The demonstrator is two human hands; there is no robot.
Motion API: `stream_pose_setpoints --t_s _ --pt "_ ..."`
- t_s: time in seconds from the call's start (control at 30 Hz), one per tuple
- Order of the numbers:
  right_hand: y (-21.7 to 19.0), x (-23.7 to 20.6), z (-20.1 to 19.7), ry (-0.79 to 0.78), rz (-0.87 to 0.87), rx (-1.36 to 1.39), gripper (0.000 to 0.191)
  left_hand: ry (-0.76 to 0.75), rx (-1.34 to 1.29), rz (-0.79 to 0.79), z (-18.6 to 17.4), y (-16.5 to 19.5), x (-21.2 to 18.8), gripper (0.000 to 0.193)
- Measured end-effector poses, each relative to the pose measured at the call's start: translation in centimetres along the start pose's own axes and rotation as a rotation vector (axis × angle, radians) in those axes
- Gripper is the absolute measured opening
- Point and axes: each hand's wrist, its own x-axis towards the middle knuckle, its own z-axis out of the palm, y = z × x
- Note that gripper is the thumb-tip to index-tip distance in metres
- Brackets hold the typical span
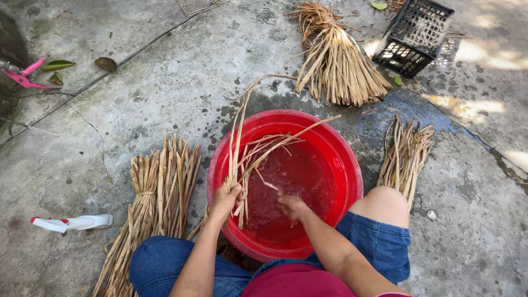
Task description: The person sits on the ground in front of a red basin of water and soaks bundles of dried stalks, dipping and swishing them in the water by hand and setting wetted stalks aside. They repeatedly take stalks from piles beside them, submerge them, and move them out of the basin.
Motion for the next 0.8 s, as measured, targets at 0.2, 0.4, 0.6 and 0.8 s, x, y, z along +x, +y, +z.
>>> stream_pose_setpoints --t_s 0.2,0.4,0.6,0.8 --pt "-2.1 -1.5 6.7 -0.270 -0.276 0.113 0.007 0.114 0.450 0.245 2.0 -0.3 -0.8 0.023" --pt "-0.6 -3.5 9.5 -0.347 -0.563 0.085 0.013 -0.015 0.098 0.018 3.1 0.9 -2.0 0.016" --pt "-3.6 -2.4 5.8 0.008 -0.197 0.315 0.011 -0.185 0.097 0.088 1.5 -0.2 -2.5 0.011" --pt "-6.6 -1.4 1.1 0.108 -0.374 0.523 0.013 -0.335 0.090 -0.074 -0.5 2.9 -5.7 0.023"
